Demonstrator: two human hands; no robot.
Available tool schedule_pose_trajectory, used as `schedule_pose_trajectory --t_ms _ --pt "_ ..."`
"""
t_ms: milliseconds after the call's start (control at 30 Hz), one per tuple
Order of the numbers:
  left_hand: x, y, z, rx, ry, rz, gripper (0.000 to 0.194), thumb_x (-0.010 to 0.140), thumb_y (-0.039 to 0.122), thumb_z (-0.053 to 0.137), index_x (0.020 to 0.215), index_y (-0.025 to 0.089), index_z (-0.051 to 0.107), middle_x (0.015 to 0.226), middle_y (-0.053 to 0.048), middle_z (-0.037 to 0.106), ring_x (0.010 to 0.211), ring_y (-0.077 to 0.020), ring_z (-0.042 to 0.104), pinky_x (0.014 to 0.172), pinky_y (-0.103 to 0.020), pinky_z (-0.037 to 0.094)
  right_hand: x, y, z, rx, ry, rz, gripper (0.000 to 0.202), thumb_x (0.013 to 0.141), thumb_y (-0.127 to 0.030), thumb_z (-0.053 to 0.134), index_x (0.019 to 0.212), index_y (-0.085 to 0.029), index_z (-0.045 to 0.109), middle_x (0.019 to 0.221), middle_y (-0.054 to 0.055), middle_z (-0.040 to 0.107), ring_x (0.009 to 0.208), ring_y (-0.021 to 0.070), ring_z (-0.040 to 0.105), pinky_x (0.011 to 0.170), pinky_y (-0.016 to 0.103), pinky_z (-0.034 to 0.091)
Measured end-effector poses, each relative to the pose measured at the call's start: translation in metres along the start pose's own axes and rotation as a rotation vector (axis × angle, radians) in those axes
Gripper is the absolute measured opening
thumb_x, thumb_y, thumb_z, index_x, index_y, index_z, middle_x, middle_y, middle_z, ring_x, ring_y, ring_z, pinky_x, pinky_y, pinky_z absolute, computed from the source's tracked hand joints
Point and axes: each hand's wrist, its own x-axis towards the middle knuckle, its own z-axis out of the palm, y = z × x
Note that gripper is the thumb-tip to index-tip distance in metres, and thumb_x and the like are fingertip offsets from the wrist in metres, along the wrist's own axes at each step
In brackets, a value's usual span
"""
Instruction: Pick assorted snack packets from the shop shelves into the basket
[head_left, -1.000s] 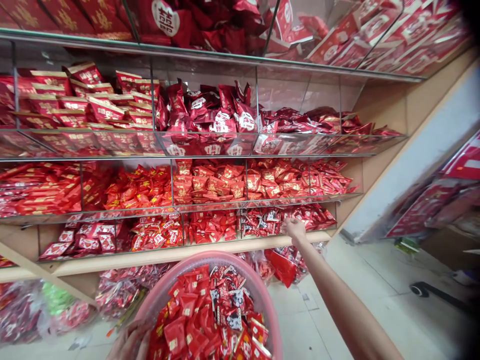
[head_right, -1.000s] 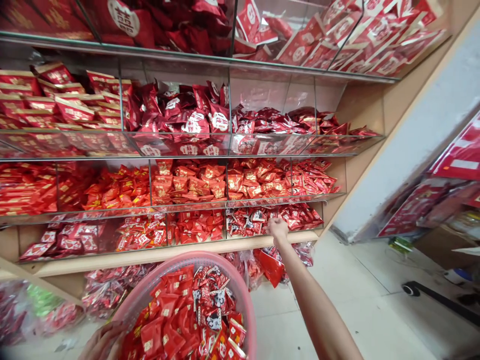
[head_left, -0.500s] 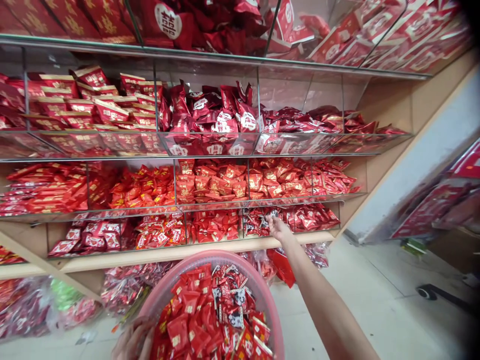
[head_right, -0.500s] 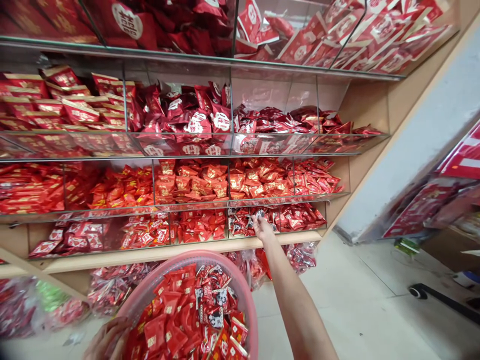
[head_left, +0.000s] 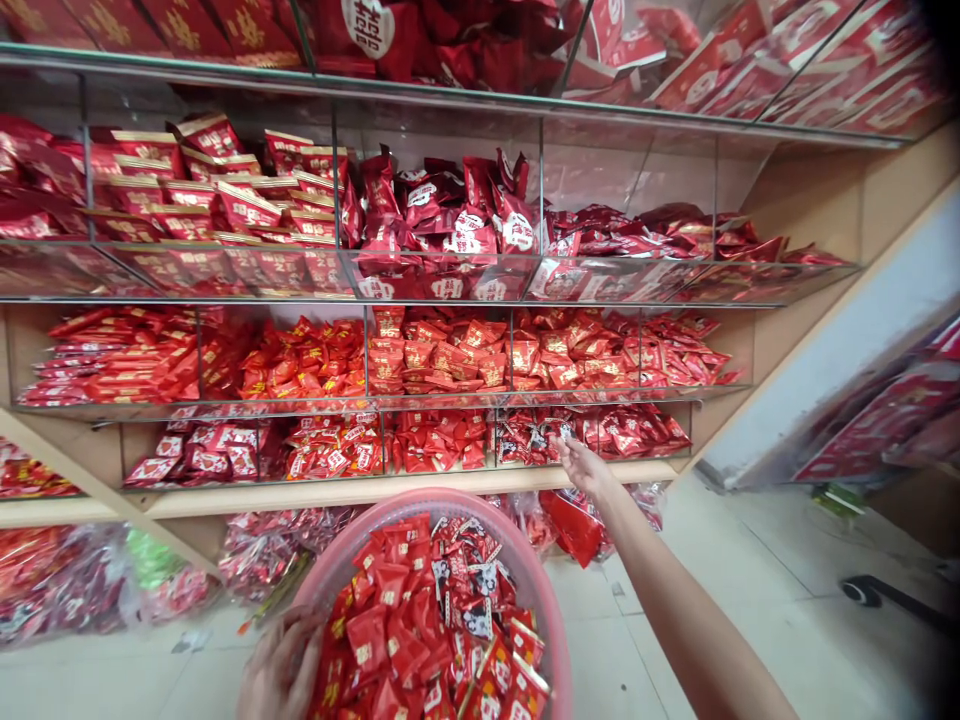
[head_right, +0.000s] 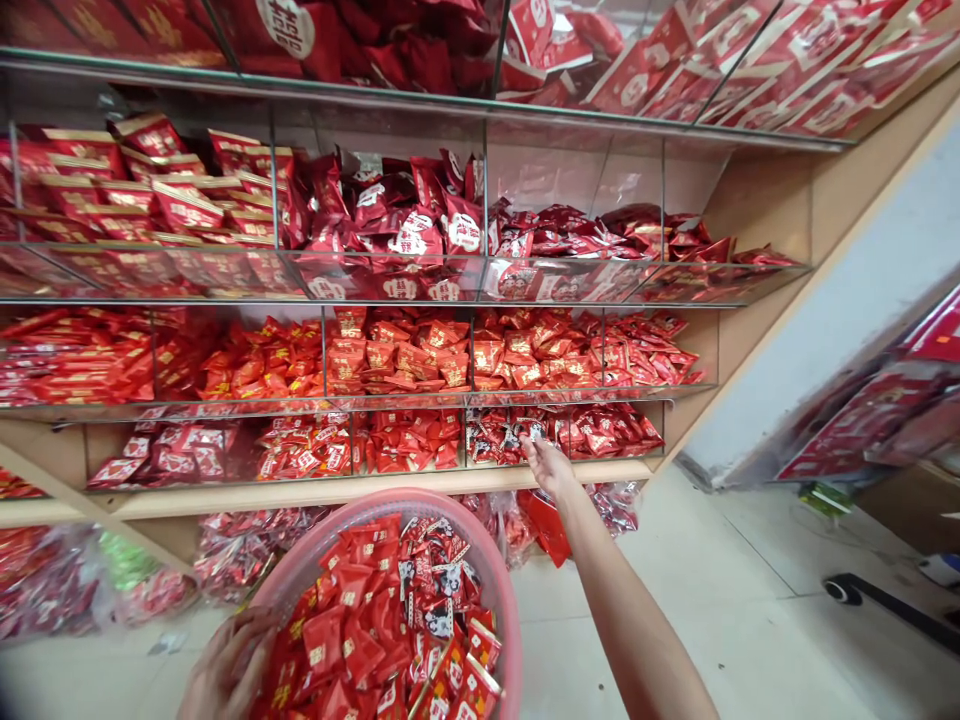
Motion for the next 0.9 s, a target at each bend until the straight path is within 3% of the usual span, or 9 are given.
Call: schedule_pose_trajectory --t_ms 200,333,467,600,767,900 --pt "0.0 0.0 0.0 0.006 -0.013 -0.012 0.025 0.078 0.039 0.045 0.085 0.024 0.064 0.096 -0.003 0.06 0.089 -0.018 0.059 0.076 -0.028 0.049 -0.012 0.0 -0.006 -0.076 0.006 0.003 0.013 0.084 -0.005 0.043 0.08 -0.015 0.05 0.072 0.002 0.066 0.057 0.0051 0.062 0.05 0.007 0.051" --pt "0.0 -0.002 0.001 -0.002 -0.025 0.009 0.025 0.079 0.038 0.045 0.085 0.024 0.063 0.096 -0.003 0.06 0.09 -0.0176 0.059 0.077 -0.028 0.048 -0.035 0.015 -0.006 -0.173 -0.039 0.024 0.009 0.08 -0.007 0.051 0.074 -0.013 0.052 0.073 0.006 0.066 0.06 0.0069 0.063 0.045 0.007 0.048" --pt "0.0 -0.002 0.001 -0.006 -0.03 0.01 0.026 0.079 0.039 0.044 0.084 0.023 0.063 0.096 -0.003 0.061 0.09 -0.0179 0.058 0.078 -0.028 0.048 -0.075 0.046 -0.003 -0.582 -0.318 -0.025 0.016 0.071 -0.025 0.066 0.074 -0.014 0.055 0.068 0.001 0.065 0.056 0.0097 0.062 0.041 0.013 0.045" --pt "-0.001 -0.002 0.001 -0.015 -0.024 -0.002 0.026 0.079 0.039 0.044 0.085 0.023 0.063 0.095 -0.004 0.06 0.09 -0.018 0.058 0.079 -0.028 0.047 -0.104 0.073 0.004 -1.003 -0.597 -0.056 0.03 0.073 -0.043 0.059 0.068 -0.014 0.052 0.059 -0.001 0.063 0.044 0.0067 0.053 0.04 0.016 0.039" --pt "0.006 0.007 -0.004 -0.017 -0.033 -0.016 0.026 0.078 0.04 0.045 0.086 0.022 0.063 0.097 -0.005 0.059 0.092 -0.0196 0.056 0.079 -0.032 0.046 -0.116 0.095 0.005 -1.066 -0.768 0.003 0.034 0.073 -0.048 0.056 0.067 -0.016 0.05 0.049 -0.003 0.059 0.041 0.0072 0.049 0.04 0.017 0.034" --pt "0.024 0.046 -0.006 -0.133 -0.116 -0.061 0.027 0.079 0.041 0.047 0.089 0.022 0.063 0.098 -0.006 0.06 0.098 -0.0222 0.053 0.086 -0.037 0.042 -0.128 0.11 0.007 -1.067 -0.824 0.073 0.033 0.074 -0.048 0.056 0.069 -0.016 0.049 0.05 -0.004 0.058 0.038 0.0059 0.045 0.039 0.017 0.03"
